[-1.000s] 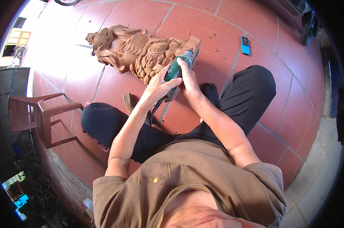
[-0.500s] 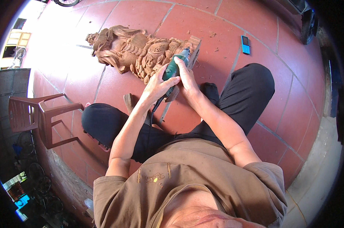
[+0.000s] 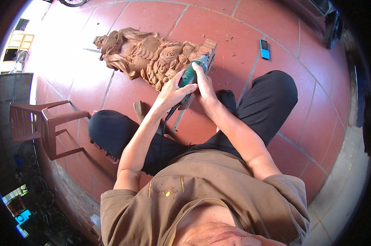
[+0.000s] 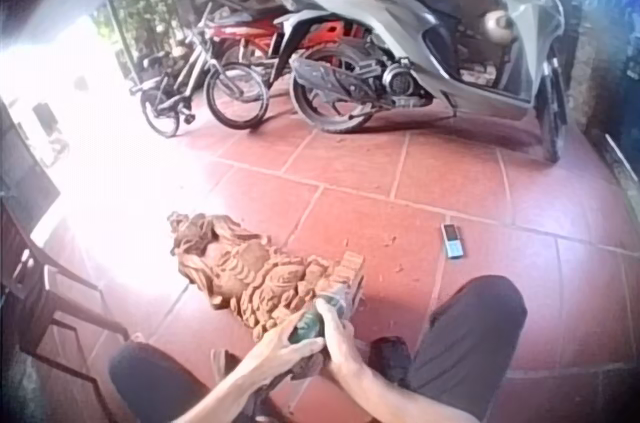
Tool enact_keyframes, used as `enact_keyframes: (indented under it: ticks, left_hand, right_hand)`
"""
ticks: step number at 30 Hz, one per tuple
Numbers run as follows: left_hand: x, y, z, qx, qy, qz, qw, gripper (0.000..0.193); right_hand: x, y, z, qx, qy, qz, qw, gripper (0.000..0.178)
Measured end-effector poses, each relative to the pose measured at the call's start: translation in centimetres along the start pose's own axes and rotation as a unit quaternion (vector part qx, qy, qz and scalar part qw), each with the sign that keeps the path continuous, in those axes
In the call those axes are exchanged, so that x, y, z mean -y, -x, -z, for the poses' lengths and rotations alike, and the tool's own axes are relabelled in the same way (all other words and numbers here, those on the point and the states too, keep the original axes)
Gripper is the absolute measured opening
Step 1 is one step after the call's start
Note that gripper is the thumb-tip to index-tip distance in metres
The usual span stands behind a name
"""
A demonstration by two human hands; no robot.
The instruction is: The person sits on the floor and uses a rotary tool to carve details into a wooden sculpture. They pause to brush away wood shavings and inspect the work, then resume carving.
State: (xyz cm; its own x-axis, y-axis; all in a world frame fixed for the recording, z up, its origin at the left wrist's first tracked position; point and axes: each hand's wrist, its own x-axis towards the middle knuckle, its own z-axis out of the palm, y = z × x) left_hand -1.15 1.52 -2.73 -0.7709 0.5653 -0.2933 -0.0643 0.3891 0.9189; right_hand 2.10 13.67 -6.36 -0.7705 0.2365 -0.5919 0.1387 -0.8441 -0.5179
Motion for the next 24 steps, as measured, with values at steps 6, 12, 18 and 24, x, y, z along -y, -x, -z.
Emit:
enact_keyframes:
  ticks: [6, 12, 18, 24]
  left_hand:
    - [-0.3, 0.1, -0.2, 0.002, 0.000, 0.019, 1.000, 0.066]
    - [-0.1, 0.2, 0.1, -0.015, 0.007, -0.004, 1.000, 0.064]
    - [0.5, 0.0, 0.5, -0.010, 0.032, -0.013, 0.999, 0.063]
    - [0.6, 0.0, 0.4, -0.028, 0.003, -0.027, 0.999, 0.063]
  right_hand:
    - [0.2, -0.1, 0.4, 0.009, 0.003, -0.001, 1.000, 0.038]
    - [-0.4, -0.8, 0.0, 0.019, -0.009, 0.016, 1.000, 0.036]
    - [-0.7, -1.4, -0.5, 0.033, -0.004, 0.008, 0.999, 0.039]
    - [-0.6, -1.1, -0.5, 0.037, -0.004, 0.011, 0.999, 0.042]
